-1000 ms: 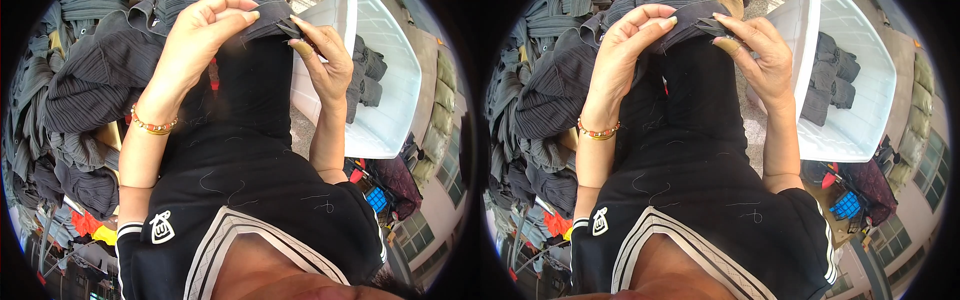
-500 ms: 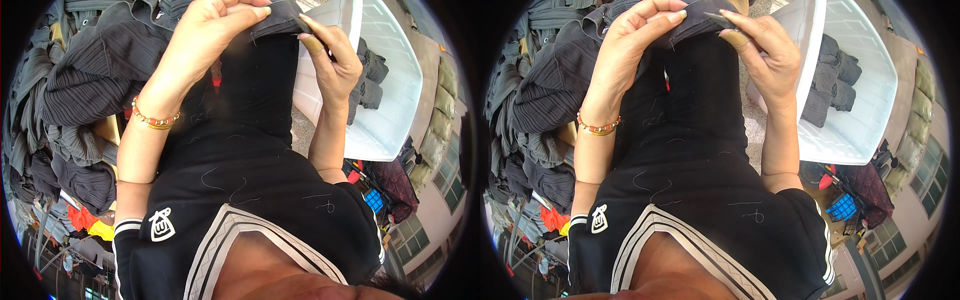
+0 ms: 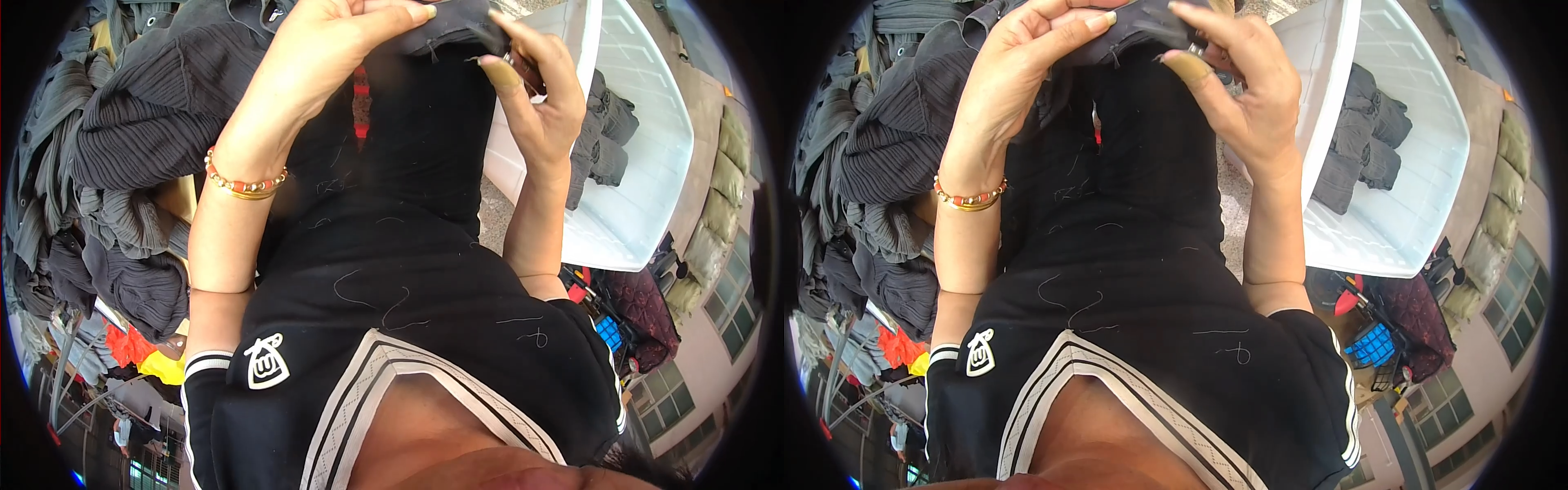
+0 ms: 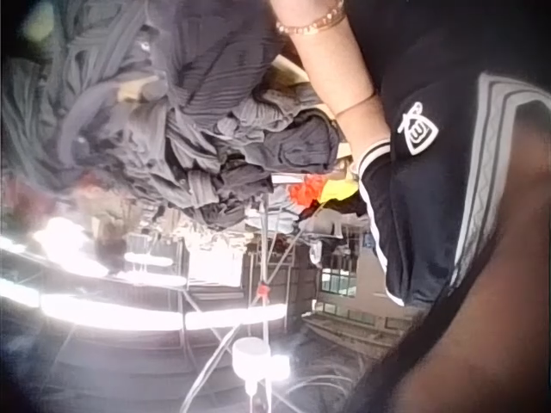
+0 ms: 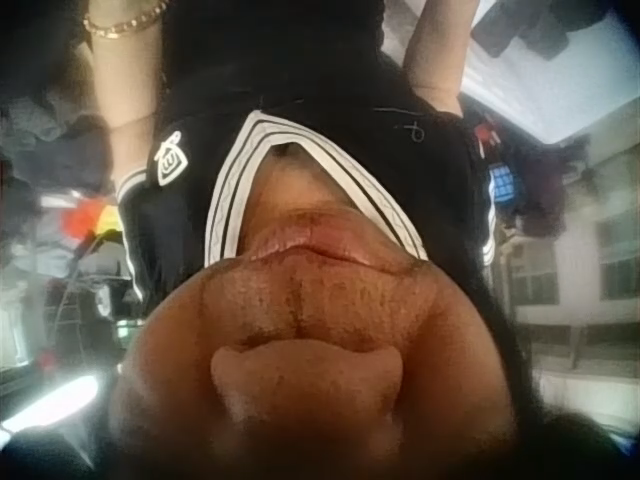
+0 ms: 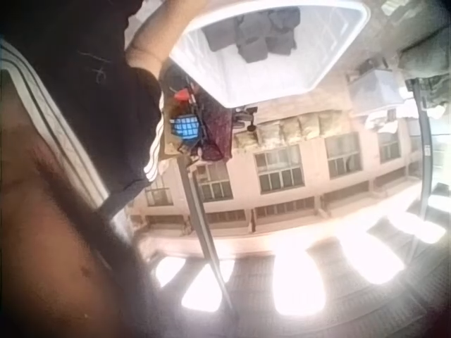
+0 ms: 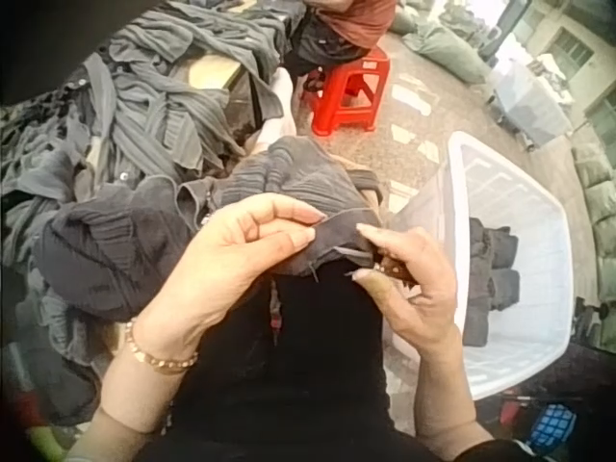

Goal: Trimming excess threads from garments using a small handheld clipper.

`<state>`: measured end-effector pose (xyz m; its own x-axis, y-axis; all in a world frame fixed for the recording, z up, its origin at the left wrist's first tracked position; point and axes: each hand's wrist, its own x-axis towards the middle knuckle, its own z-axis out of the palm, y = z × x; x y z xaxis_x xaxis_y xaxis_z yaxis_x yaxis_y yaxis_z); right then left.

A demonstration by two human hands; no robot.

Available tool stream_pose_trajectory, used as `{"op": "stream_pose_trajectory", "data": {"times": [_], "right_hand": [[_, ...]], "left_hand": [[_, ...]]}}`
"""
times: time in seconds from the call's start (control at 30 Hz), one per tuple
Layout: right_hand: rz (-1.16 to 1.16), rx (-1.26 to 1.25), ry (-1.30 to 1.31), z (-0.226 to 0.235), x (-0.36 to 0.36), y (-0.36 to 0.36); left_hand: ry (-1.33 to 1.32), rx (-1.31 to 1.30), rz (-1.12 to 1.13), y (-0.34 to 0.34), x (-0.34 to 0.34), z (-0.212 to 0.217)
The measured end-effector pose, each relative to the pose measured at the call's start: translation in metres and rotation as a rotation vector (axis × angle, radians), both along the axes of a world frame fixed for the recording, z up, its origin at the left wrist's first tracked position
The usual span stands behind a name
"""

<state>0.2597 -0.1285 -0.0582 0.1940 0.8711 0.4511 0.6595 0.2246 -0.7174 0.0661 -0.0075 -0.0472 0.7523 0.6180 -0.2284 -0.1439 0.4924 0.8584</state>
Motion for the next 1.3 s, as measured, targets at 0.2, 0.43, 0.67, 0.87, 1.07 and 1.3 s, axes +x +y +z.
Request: {"op": "stream_pose_trajectory", "data": {"times": [0.2,0.43,0.67,0.87,1.07,1.3], "right_hand": [[0.066,0.146,-0.134,-0.009,0.0,-0.005],[0.034,0.163,-0.217,-0.012,-0.004,-0.005],[0.028,0.118,-0.266,-0.007,-0.005,-0.007],[0.043,0.186,-0.227,-0.007,-0.006,-0.004],[-0.032,-0.068,0.383,0.004,-0.006,-0.001],[0.04,-0.071,0.609,0.003,0.01,0.005]], "left_hand": [[-0.632,0.289,-0.05,0.01,0.012,-0.03],[-0.018,-0.017,0.026,-0.001,0.002,0.006],[-0.052,-0.03,0.026,-0.002,0.004,0.006],[-0.033,0.001,0.027,-0.002,0.003,0.005],[-0.06,0.09,-0.034,-0.002,0.007,0.008],[0.25,0.678,-0.093,-0.001,0.0,0.033]]}}
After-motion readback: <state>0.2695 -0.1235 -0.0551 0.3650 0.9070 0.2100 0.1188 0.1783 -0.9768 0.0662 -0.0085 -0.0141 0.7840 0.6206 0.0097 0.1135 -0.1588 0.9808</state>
